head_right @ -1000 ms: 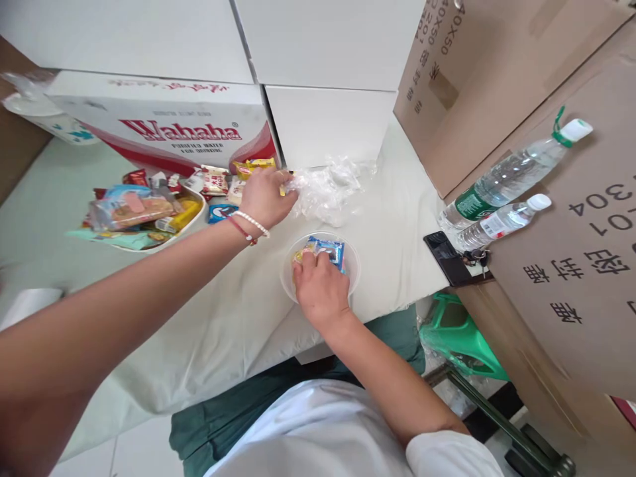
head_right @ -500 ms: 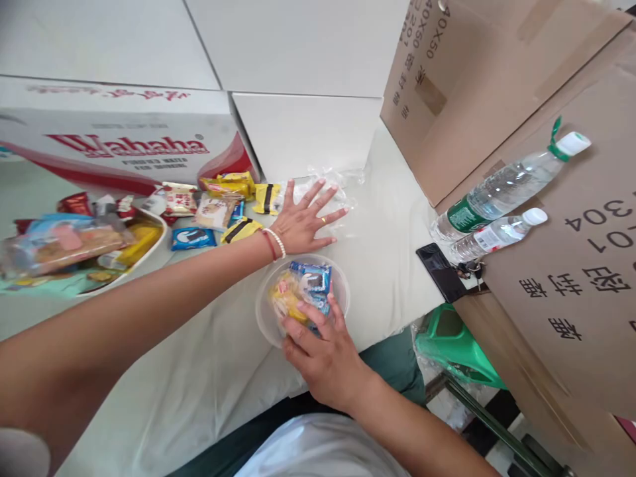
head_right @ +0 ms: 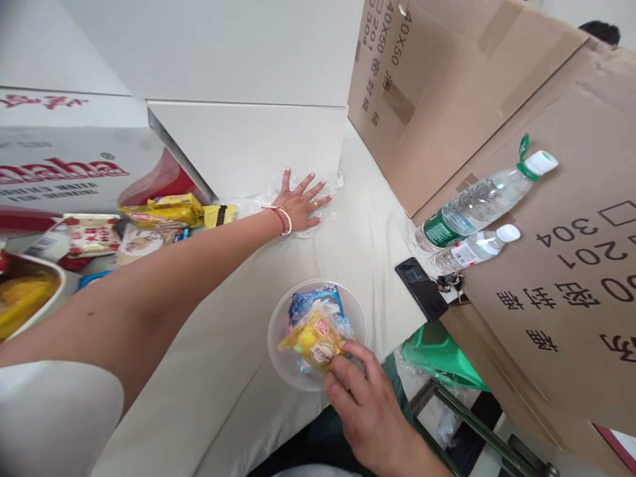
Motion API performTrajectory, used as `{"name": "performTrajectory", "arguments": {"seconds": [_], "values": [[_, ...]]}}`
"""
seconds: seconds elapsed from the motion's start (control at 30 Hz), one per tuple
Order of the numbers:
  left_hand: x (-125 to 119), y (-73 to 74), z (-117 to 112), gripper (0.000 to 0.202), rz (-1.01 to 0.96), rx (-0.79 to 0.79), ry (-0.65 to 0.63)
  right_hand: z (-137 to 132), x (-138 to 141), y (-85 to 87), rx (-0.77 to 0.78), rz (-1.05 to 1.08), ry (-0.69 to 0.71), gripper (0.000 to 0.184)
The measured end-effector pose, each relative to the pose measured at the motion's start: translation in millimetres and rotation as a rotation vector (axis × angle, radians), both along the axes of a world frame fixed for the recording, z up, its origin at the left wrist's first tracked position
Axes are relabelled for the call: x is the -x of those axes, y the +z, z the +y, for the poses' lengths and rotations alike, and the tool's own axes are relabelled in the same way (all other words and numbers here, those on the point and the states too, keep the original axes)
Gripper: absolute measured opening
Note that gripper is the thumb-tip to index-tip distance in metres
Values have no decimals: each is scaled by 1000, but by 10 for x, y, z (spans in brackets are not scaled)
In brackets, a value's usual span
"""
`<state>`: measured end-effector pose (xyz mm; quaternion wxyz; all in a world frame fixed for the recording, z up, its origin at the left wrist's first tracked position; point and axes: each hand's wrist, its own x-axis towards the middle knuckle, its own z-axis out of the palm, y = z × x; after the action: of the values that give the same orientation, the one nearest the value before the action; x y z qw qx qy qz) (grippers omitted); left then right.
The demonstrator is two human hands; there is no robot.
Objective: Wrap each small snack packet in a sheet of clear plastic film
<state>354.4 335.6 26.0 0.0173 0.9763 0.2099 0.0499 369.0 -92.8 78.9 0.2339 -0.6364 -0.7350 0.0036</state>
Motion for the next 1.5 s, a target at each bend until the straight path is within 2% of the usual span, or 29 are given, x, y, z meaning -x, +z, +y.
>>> {"name": "performTrajectory", "arguments": {"seconds": [0.13, 0.23, 0.3, 0.37, 0.43, 0.53, 0.63, 0.73, 0.87, 0.93, 1.0, 1.13, 1.23, 1.3, 1.4, 1.47, 1.5], "values": [[-27, -118, 48, 67, 2, 13, 115, 62, -192, -41, -49, -26, -117, 47], [162, -159, -2, 56, -36, -16, 195, 213, -386, -104, -111, -39, -214, 44], [360, -142, -66, 46, -34, -25, 217, 415, -548, -173, -142, -61, -260, 40], [564, -111, -138, 40, -37, -5, 240, 730, -720, -257, -170, -83, -292, 34], [735, -86, -198, 39, -49, 16, 247, 1158, -877, -338, -169, -86, -305, 32], [905, -57, -256, 50, -74, 15, 218, 1910, -1040, -410, -103, -54, -306, 33], [1037, 19, -332, 63, -94, -2, 192, 2530, -1112, -386, -25, -67, -274, 31], [1222, 156, -511, 69, -108, -18, 215, 2781, -1093, -284, -7, -120, -236, 23], [1526, 251, -877, 69, -179, -56, 207, 2698, -872, -181, -103, -133, -236, 28], [1640, 196, -1042, 62, -176, -50, 180, 2691, -690, -169, -72, -135, -227, 33], [1704, 85, -1162, 55, -137, -4, 191, 2806, -495, -153, 13, -147, -217, 41], [1733, -133, -1291, 48, -77, 121, 316, 3339, -204, -27, 164, -201, -283, 61], [1719, -176, -1386, 52, -185, 75, 353, 3752, -141, 91, 303, -274, -357, 61], [1680, -168, -1463, 56, -283, -10, 291, 3943, -154, 130, 377, -307, -364, 50], [1554, -177, -1507, 58, -310, -62, 73, 4111, -216, 167, 409, -337, -347, 36], [1443, -215, -1411, 52, -246, -17, -30, 4172, -296, 238, 381, -348, -347, 31], [1389, -241, -1313, 50, -207, 18, -39, 4186, -355, 299, 341, -341, -346, 28]]}}
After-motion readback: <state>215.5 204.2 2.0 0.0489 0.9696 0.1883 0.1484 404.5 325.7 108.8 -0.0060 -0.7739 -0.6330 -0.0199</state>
